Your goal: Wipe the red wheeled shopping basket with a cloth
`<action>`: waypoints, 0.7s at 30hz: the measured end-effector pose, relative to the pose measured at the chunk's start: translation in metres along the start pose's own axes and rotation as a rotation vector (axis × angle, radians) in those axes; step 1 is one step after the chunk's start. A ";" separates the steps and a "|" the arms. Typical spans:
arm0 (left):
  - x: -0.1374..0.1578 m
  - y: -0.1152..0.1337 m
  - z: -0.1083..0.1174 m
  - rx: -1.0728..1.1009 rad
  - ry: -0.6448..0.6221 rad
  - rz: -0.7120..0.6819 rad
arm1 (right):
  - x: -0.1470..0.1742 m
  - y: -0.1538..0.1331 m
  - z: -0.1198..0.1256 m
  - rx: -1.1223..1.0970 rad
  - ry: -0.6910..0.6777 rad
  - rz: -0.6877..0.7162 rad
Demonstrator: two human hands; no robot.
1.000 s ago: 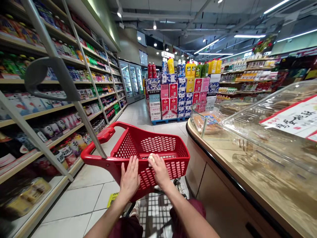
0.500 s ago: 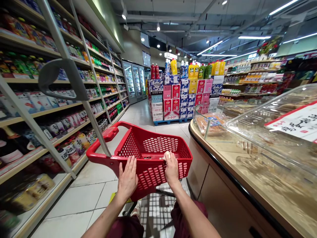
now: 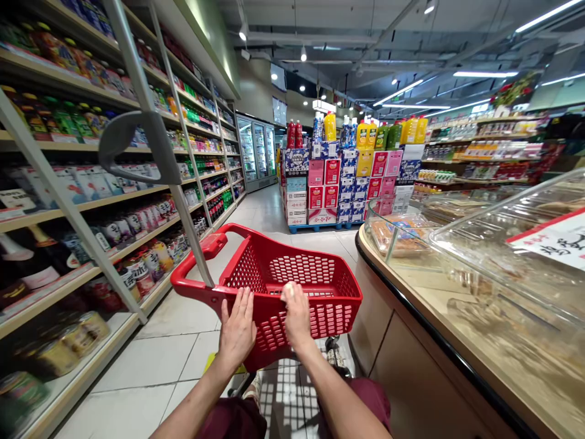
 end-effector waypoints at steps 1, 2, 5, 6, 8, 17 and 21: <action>0.001 -0.001 0.000 0.002 0.005 -0.014 | 0.001 -0.013 -0.006 -0.040 -0.036 0.056; 0.001 -0.003 0.001 0.002 0.014 -0.021 | 0.001 -0.025 -0.010 -0.079 -0.077 0.115; 0.002 -0.018 0.008 -0.018 0.061 0.014 | -0.004 -0.039 -0.012 -0.131 -0.121 0.179; 0.002 -0.024 0.010 -0.023 0.072 0.025 | -0.007 -0.037 -0.010 -0.125 -0.092 0.143; 0.003 -0.032 0.014 -0.019 0.083 0.019 | -0.012 -0.033 -0.008 -0.116 -0.011 0.046; 0.001 -0.088 0.041 -0.031 0.248 0.118 | -0.010 -0.108 -0.043 -0.391 -0.018 0.170; -0.006 -0.120 0.048 -0.105 0.188 0.219 | -0.004 -0.133 -0.046 -0.414 0.016 0.172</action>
Point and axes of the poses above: each hand's wrist, its own x-axis away from the middle knuckle, its own z-axis out of the back of the hand, y = z × x, the point moved 4 cm from there along -x, towards the middle knuckle, and after that the axes turned 8 degrees about y, right-handed, at the moved point
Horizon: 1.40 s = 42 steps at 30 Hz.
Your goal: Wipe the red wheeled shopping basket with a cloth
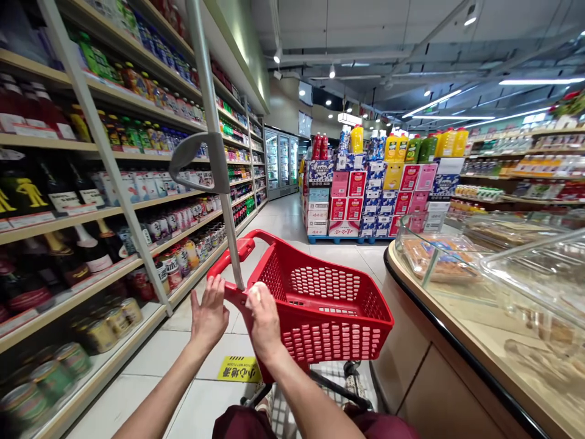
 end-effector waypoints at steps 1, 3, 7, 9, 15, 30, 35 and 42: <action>-0.001 -0.003 0.000 -0.004 -0.020 -0.013 | -0.005 -0.010 -0.003 -0.030 -0.023 0.054; -0.002 -0.006 0.000 -0.004 -0.034 -0.030 | -0.032 -0.034 -0.005 -0.096 -0.048 0.190; -0.002 -0.010 -0.001 0.006 -0.040 -0.029 | -0.136 -0.069 0.005 -0.096 0.026 0.407; -0.003 -0.012 -0.001 0.002 -0.047 -0.013 | -0.180 -0.074 0.008 -0.038 0.013 0.497; -0.006 -0.012 -0.001 0.001 -0.065 -0.016 | -0.129 -0.043 0.004 0.020 -0.327 0.858; -0.003 -0.012 -0.001 -0.021 -0.090 -0.030 | -0.095 -0.038 0.002 0.055 -0.399 0.871; -0.002 -0.012 -0.002 -0.024 -0.080 -0.023 | -0.100 -0.036 0.005 0.006 -0.296 0.819; 0.000 -0.012 -0.004 -0.009 -0.077 -0.046 | -0.021 -0.014 -0.003 0.043 -0.286 0.644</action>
Point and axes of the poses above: each hand's wrist, its own x-axis away from the middle knuckle, its own z-axis out of the back of the hand, y = z × x, the point moved 4 cm from there along -x, towards the middle knuckle, and after that the axes turned 8 degrees about y, right-handed, at the moved point
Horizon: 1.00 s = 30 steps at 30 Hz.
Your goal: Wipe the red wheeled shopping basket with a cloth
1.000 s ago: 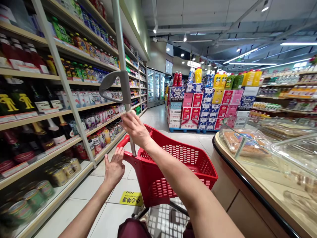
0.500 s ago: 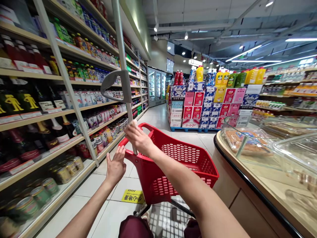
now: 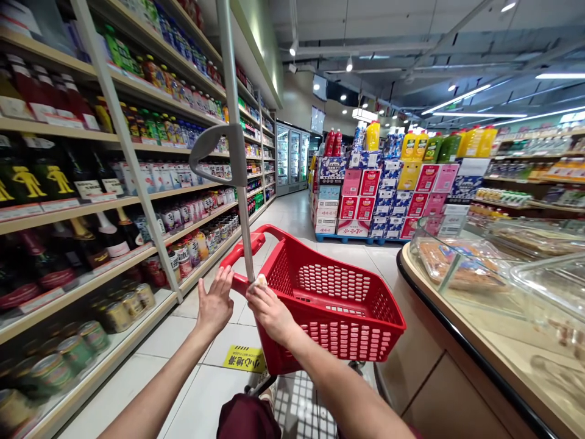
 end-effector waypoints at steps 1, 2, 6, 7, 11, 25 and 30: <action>0.000 0.000 0.000 0.000 0.010 0.006 | 0.024 -0.008 -0.008 -0.004 -0.035 -0.023; 0.000 0.000 0.001 0.000 0.019 0.013 | 0.046 -0.016 -0.014 -0.016 -0.066 -0.034; 0.002 0.002 0.001 0.003 0.033 0.012 | 0.079 -0.033 -0.019 -0.109 -0.091 -0.032; 0.002 0.003 0.001 0.003 0.032 0.008 | 0.070 -0.031 -0.016 -0.121 -0.062 -0.067; 0.002 0.005 -0.001 -0.014 0.043 0.025 | 0.025 -0.014 -0.008 -0.098 0.064 -0.242; 0.024 0.046 -0.012 0.093 0.167 -0.031 | 0.026 -0.005 0.031 -0.044 0.194 -0.349; 0.031 0.070 -0.018 0.141 0.180 -0.122 | 0.073 -0.015 0.028 -0.061 0.106 -0.304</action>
Point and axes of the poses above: each hand's wrist, its own x-axis away from the middle knuckle, its own z-axis out of the back of the hand, y = z × x, the point moved 4 cm from there along -x, towards the middle knuckle, and after that the axes turned 8 degrees about y, right-handed, at the moved point
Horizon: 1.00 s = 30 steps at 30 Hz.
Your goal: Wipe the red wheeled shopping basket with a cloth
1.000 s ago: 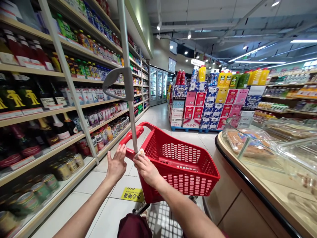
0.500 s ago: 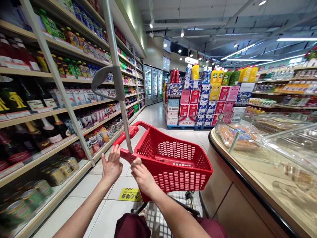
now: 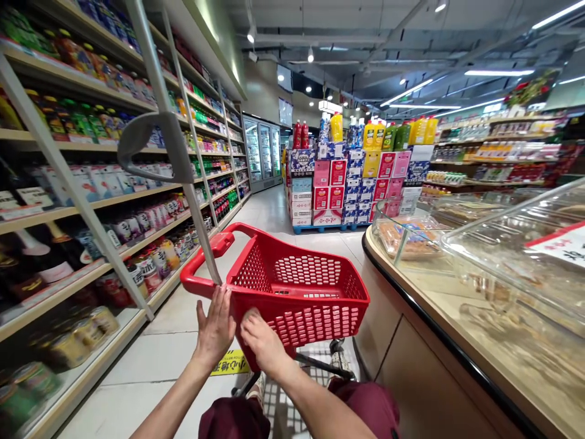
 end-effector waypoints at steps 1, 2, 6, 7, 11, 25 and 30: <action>0.001 0.002 -0.001 0.006 -0.002 -0.011 | 0.009 0.002 0.003 0.006 0.003 -0.018; 0.000 0.003 -0.002 0.010 0.000 -0.018 | 0.013 0.005 0.007 0.015 0.028 -0.047; -0.008 0.007 -0.008 0.007 0.007 -0.027 | -0.017 0.019 0.020 0.068 0.192 -0.149; -0.011 0.008 -0.010 -0.004 0.004 -0.024 | -0.026 0.023 0.019 0.089 0.205 -0.159; -0.018 0.008 -0.016 -0.056 -0.042 0.001 | -0.018 0.051 0.022 0.202 0.129 -0.174; -0.009 0.085 -0.050 -0.082 -0.267 -0.045 | 0.039 0.115 0.077 0.358 0.120 -0.384; -0.019 0.093 -0.049 -0.131 -0.256 -0.064 | 0.048 0.125 0.107 0.428 0.247 -0.443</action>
Point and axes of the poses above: each hand's wrist, its own x-axis away from the middle knuckle, its own z-axis out of the back of the hand, y = z × x, the point moved 4 cm from there along -x, towards the middle knuckle, and after that the axes turned 8 degrees about y, right-handed, at the moved point
